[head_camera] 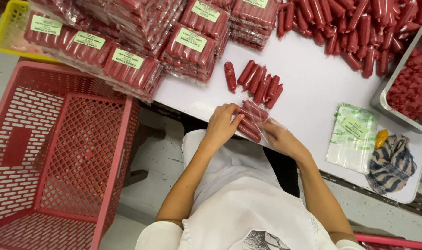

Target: Manually counting and placing small red sausages into plastic bags for retail packaging.

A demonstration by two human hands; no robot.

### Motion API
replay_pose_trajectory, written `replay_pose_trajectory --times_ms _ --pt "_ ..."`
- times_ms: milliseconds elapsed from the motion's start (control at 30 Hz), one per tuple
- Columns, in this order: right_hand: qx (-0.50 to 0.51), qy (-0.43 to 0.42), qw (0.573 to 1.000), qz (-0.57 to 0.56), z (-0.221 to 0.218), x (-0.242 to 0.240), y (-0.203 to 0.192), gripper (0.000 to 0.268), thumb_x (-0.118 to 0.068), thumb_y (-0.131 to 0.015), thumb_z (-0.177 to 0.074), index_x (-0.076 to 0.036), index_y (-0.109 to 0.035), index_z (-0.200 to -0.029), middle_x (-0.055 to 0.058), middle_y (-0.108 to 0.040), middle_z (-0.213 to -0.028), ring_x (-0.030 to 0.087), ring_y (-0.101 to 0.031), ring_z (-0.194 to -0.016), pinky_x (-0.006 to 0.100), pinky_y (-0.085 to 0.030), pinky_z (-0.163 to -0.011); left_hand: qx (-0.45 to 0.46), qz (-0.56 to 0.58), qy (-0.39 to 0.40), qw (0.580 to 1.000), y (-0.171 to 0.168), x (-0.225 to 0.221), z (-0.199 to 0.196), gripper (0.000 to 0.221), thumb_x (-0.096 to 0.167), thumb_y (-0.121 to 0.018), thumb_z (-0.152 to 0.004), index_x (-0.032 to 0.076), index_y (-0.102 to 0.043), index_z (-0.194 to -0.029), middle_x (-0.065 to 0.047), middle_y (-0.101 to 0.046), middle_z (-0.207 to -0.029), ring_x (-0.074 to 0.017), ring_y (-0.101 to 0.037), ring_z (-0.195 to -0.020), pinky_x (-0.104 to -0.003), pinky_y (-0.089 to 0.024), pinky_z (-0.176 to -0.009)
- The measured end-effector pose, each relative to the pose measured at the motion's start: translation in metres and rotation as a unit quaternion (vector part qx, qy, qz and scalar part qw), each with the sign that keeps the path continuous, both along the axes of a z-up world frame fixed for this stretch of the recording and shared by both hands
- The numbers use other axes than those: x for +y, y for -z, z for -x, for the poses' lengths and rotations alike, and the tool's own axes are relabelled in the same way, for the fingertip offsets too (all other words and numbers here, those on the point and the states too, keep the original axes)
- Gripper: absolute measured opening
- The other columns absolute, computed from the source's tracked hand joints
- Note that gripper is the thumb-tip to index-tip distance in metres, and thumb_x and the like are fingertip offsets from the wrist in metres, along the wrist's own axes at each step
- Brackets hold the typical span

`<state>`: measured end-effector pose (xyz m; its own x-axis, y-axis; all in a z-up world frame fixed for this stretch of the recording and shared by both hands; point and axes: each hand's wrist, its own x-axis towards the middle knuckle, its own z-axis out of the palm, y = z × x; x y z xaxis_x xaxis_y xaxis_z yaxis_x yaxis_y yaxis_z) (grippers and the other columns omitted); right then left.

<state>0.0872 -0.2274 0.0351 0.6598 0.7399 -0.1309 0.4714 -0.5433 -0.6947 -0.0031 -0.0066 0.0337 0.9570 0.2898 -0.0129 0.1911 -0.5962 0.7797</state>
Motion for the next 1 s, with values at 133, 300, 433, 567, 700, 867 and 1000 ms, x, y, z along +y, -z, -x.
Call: replay_pose_trajectory --times_ms 133,300,433,567,700,867,1000 --pt "-0.019 -0.066 0.996 0.056 -0.006 0.009 0.008 0.046 -0.010 -0.058 -0.090 -0.023 -0.064 -0.134 0.017 -0.063 -0.128 0.046 -0.060 -0.120 0.055 -0.051 -0.105 -0.020 0.036 -0.014 0.999 0.004 -0.007 -0.004 0.022 0.031 -0.073 -0.090 0.015 -0.062 -0.101 -0.008 -0.058 -0.098 -0.0352 -0.064 -0.097 -0.047 -0.054 -0.083" --pt "0.058 -0.078 0.990 -0.103 -0.017 0.003 -0.003 0.052 0.007 -0.048 -0.088 -0.015 -0.071 -0.130 0.015 -0.067 -0.111 0.042 -0.065 -0.110 0.053 -0.048 -0.102 -0.028 0.004 -0.079 0.996 0.010 0.005 -0.004 0.026 0.030 -0.075 -0.088 0.014 -0.057 -0.097 -0.008 -0.053 -0.099 -0.0361 -0.060 -0.101 -0.047 -0.054 -0.085" --pt "0.052 0.134 0.986 -0.080 -0.073 -0.023 0.006 0.021 -0.003 -0.056 -0.086 -0.011 -0.075 -0.093 0.009 -0.068 -0.068 0.022 -0.062 -0.053 0.035 -0.050 -0.063 -0.036 0.010 -0.077 0.996 0.010 0.010 -0.005 0.028 0.031 -0.075 -0.088 0.014 -0.056 -0.100 -0.009 -0.054 -0.099 -0.0360 -0.060 -0.102 -0.049 -0.053 -0.087" --pt "-0.066 0.201 0.971 -0.108 -0.139 0.013 0.044 0.043 -0.030 -0.075 -0.096 -0.022 -0.060 -0.135 0.008 -0.072 -0.110 0.027 -0.067 -0.084 0.038 -0.050 -0.071 -0.042 0.019 -0.069 0.997 0.008 0.011 -0.007 0.030 0.031 -0.075 -0.088 0.014 -0.056 -0.103 -0.009 -0.057 -0.099 -0.0352 -0.061 -0.103 -0.049 -0.053 -0.088" --pt "-0.126 0.125 0.984 -0.019 -0.135 0.051 0.007 0.058 -0.018 -0.077 -0.088 -0.007 -0.055 -0.141 0.019 -0.071 -0.097 0.037 -0.069 -0.088 0.046 -0.057 -0.077 -0.027 0.048 -0.087 0.995 0.002 0.014 0.000 0.028 0.030 -0.073 -0.090 0.014 -0.055 -0.105 -0.008 -0.060 -0.096 -0.0297 -0.064 -0.094 -0.045 -0.053 -0.083" --pt "-0.094 0.168 0.966 -0.172 -0.114 0.020 0.008 0.052 0.003 -0.070 -0.087 0.000 -0.058 -0.137 0.017 -0.056 -0.100 0.027 -0.062 -0.089 0.037 -0.058 -0.075 -0.034 0.081 -0.068 0.994 0.002 0.017 0.012 0.030 0.025 -0.077 -0.086 0.013 -0.057 -0.105 -0.011 -0.066 -0.095 -0.0303 -0.069 -0.089 -0.045 -0.056 -0.079" --pt "-0.114 0.231 0.951 -0.171 -0.056 -0.030 -0.018 0.030 0.001 -0.072 -0.092 -0.002 -0.070 -0.122 0.012 -0.056 -0.105 0.026 -0.066 -0.096 0.033 -0.060 -0.078 -0.034 0.085 -0.063 0.994 0.008 0.021 0.013 0.027 0.026 -0.077 -0.086 0.013 -0.059 -0.101 -0.011 -0.067 -0.092 -0.0301 -0.070 -0.085 -0.044 -0.056 -0.077"
